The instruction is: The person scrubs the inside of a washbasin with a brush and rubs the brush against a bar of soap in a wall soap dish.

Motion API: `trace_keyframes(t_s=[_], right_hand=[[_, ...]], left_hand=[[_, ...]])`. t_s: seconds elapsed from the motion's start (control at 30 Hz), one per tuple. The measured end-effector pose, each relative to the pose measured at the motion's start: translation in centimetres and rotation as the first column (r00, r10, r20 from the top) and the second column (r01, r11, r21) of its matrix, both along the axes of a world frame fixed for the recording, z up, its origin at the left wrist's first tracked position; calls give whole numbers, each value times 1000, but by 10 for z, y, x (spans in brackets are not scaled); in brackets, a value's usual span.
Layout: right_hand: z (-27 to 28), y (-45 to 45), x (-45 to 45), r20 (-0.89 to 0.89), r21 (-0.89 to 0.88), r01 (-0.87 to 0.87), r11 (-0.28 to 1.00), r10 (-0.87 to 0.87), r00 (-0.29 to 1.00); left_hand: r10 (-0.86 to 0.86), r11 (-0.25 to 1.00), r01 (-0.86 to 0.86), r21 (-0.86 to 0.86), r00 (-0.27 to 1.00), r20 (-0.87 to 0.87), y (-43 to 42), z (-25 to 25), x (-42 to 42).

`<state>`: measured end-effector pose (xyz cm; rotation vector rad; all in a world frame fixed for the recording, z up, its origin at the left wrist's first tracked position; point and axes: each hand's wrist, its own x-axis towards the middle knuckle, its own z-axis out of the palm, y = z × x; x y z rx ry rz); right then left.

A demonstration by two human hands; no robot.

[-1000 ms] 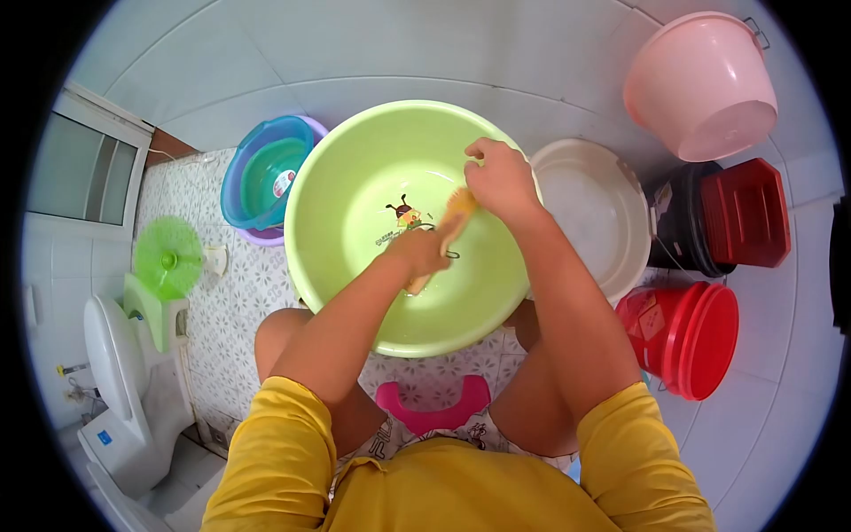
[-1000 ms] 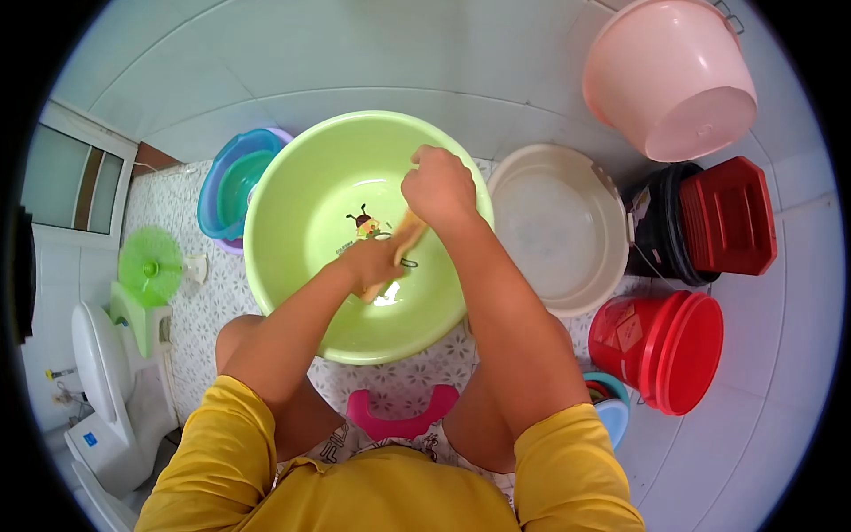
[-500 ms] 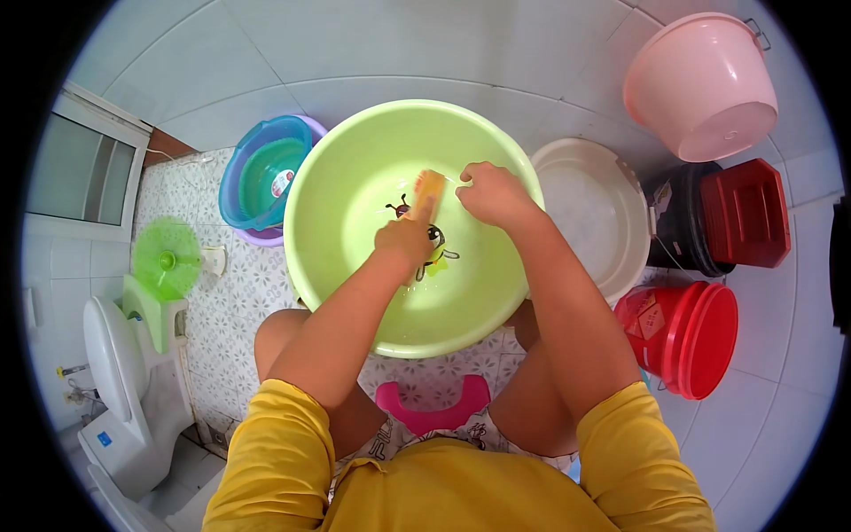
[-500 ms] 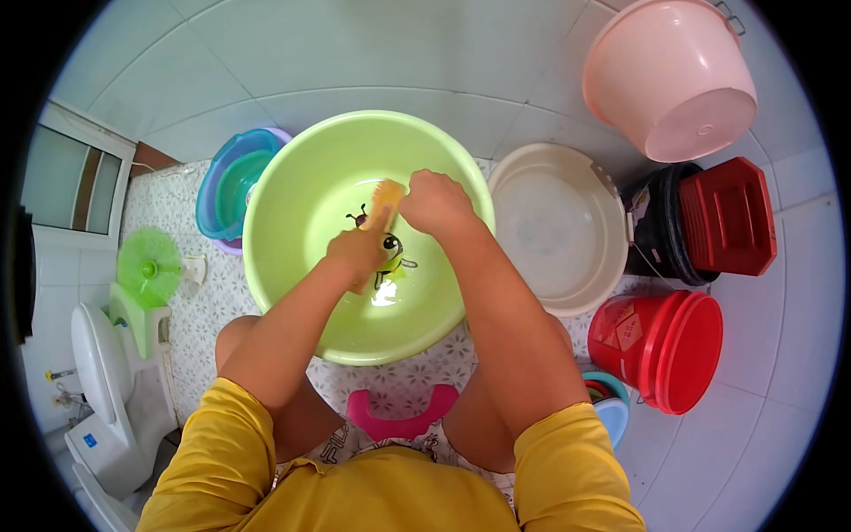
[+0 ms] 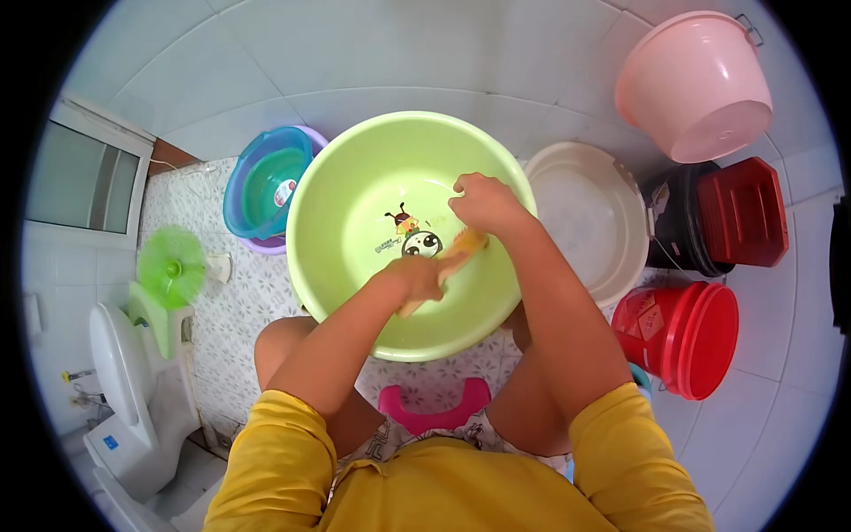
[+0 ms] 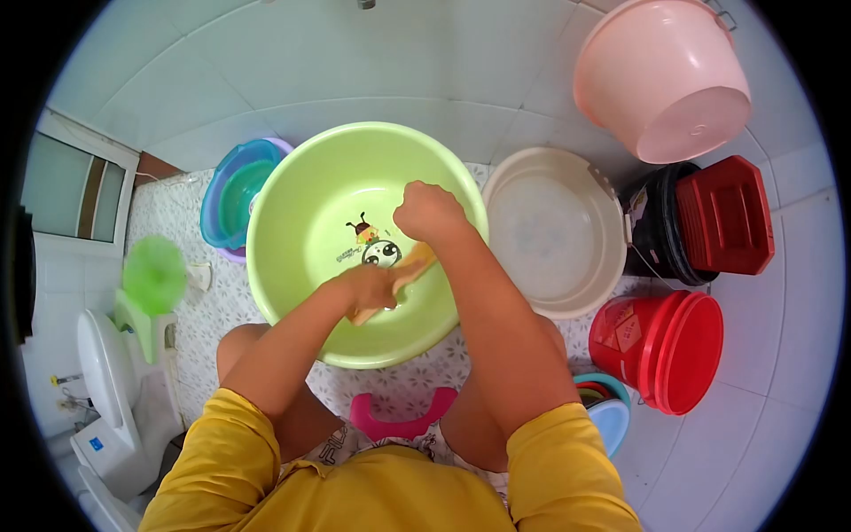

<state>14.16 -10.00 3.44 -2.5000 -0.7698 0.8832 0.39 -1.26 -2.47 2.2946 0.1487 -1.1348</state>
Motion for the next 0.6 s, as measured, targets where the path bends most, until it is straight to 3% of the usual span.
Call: trace_keyframes(t_s=[0.13, 0.27, 0.37, 0.47, 0.53, 0.57, 0.6], right_hand=[[-1, 1, 4, 3, 4, -8, 1000, 8, 1000], [-6, 0, 4, 7, 24, -20, 1000, 20, 1000], [-5, -1, 5, -5, 29, -26, 999, 26, 1000], [-4, -4, 8, -21, 43, -24, 999, 25, 999], [-6, -6, 10, -25, 53, -28, 998, 30, 999], [-7, -7, 10, -18, 60, -7, 998, 9, 1000], [-8, -6, 10, -11, 69, 10, 998, -10, 1000]], left_hand=[[-167, 982, 176, 63, 979, -118, 6, 15, -16], [-144, 983, 160, 95, 978, -152, 11, 26, -12], [-111, 969, 120, 214, 992, -57, 9, 13, 2], [-54, 952, 38, 302, 997, 47, 15, 2, 21], [106, 907, -140, 398, 989, 106, 19, -4, 31], [109, 907, -143, 397, 988, 106, 22, -7, 30], [234, 883, -269, 384, 963, 136, 28, -8, 27]])
